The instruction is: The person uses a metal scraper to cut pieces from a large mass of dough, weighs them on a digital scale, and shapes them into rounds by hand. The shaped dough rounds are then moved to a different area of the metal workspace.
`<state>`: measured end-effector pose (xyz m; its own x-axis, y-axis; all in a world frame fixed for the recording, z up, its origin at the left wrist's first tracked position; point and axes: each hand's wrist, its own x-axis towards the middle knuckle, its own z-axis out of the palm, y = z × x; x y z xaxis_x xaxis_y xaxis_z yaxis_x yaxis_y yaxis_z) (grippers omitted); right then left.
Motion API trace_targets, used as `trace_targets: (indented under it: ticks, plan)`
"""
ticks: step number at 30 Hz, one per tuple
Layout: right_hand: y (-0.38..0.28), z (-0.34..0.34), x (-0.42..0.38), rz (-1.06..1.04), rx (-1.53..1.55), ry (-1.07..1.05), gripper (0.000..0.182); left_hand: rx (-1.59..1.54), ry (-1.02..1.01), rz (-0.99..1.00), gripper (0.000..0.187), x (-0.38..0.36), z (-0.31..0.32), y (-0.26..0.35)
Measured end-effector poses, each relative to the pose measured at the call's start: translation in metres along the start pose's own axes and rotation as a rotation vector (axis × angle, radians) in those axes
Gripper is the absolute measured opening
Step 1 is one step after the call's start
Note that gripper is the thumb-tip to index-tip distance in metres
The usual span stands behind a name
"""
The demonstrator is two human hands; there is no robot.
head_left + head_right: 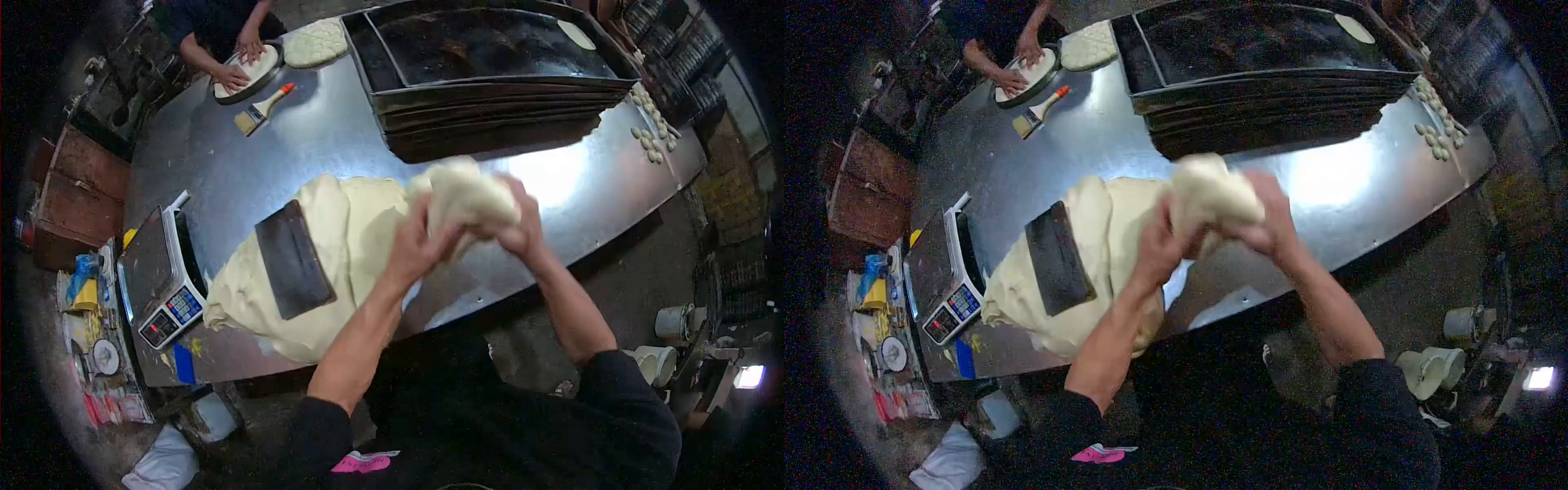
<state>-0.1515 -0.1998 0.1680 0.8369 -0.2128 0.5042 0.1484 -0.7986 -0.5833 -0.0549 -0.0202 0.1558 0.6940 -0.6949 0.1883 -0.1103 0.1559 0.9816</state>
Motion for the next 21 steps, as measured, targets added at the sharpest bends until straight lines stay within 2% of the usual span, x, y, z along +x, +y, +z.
trace_targets:
  ticks: [1,2,3,4,5,6,7,8,9,10,11,12,13,14,15,16,18,20,21]
  plan:
    - [0.02,-0.002,-0.038,-0.11,-0.188,-0.119,0.054,0.212,-0.169,-0.158,0.056,-0.019,0.008,-0.027]
    - [0.02,0.004,-0.075,0.615,-0.144,-0.508,0.062,0.468,-0.338,-0.399,0.069,-0.04,0.018,-0.071]
    - [0.011,-0.003,-0.103,0.68,-0.08,-0.585,0.067,0.478,-0.56,-0.485,0.076,-0.057,0.026,-0.064]
    - [0.003,-0.009,-0.13,0.747,-0.022,-0.661,0.072,0.598,-0.873,-0.489,0.073,-0.068,0.024,-0.09]
    - [0.025,-0.014,-0.14,0.744,0.092,-0.616,0.072,0.479,-1.087,-0.449,0.068,-0.057,0.021,-0.093]
    - [0.047,-0.018,-0.149,0.74,0.206,-0.573,0.073,0.421,-0.845,-0.481,0.058,-0.032,0.015,-0.098]
    - [0.07,-0.02,-0.16,0.916,0.422,-0.463,0.068,0.342,-0.633,-0.557,0.049,-0.02,0.008,-0.1]
    - [0.093,-0.021,-0.17,1.089,0.658,-0.298,0.064,0.275,-0.606,-0.902,0.045,0.028,0.006,-0.019]
    - [0.114,-0.023,-0.18,1.234,0.859,-0.106,0.059,0.11,-0.399,-0.75,0.046,0.045,-0.005,-0.034]
    - [0.118,-0.065,-0.167,1.281,1.143,-0.017,0.061,-0.045,-0.236,-0.568,0.047,0.063,-0.016,-0.049]
    - [0.096,-0.088,-0.136,1.397,0.875,0.14,0.066,-0.05,0.044,-0.413,0.051,0.071,-0.009,-0.024]
    - [0.112,-0.099,-0.126,1.319,0.332,0.045,0.07,0.405,0.157,-0.11,0.055,0.071,-0.014,-0.037]
    - [0.144,-0.111,-0.133,1.116,-0.081,-0.124,0.074,0.856,0.277,0.194,0.06,0.056,-0.021,-0.059]
    - [0.176,-0.124,-0.14,0.922,-0.541,-0.228,0.079,0.631,0.264,-0.002,0.061,0.029,-0.013,-0.073]
    - [0.193,-0.113,-0.125,0.914,-0.543,-0.223,0.079,0.434,0.254,-0.122,0.061,0.005,0.009,-0.088]
    - [0.201,-0.098,-0.107,0.959,-0.166,-0.128,0.082,0.242,0.266,-0.241,0.061,-0.019,0.031,-0.103]
    - [0.182,-0.062,-0.053,1.067,0.273,-0.175,0.087,-0.132,0.306,-0.293,0.059,-0.03,0.087,-0.135]
    - [0.165,-0.018,-0.003,1.009,0.294,-0.316,0.089,-0.532,0.423,-0.253,0.056,0.004,0.128,-0.157]
    - [0.169,0.003,0.0,0.887,0.267,-0.318,0.088,-0.718,0.509,-0.241,0.054,0.021,0.138,-0.161]
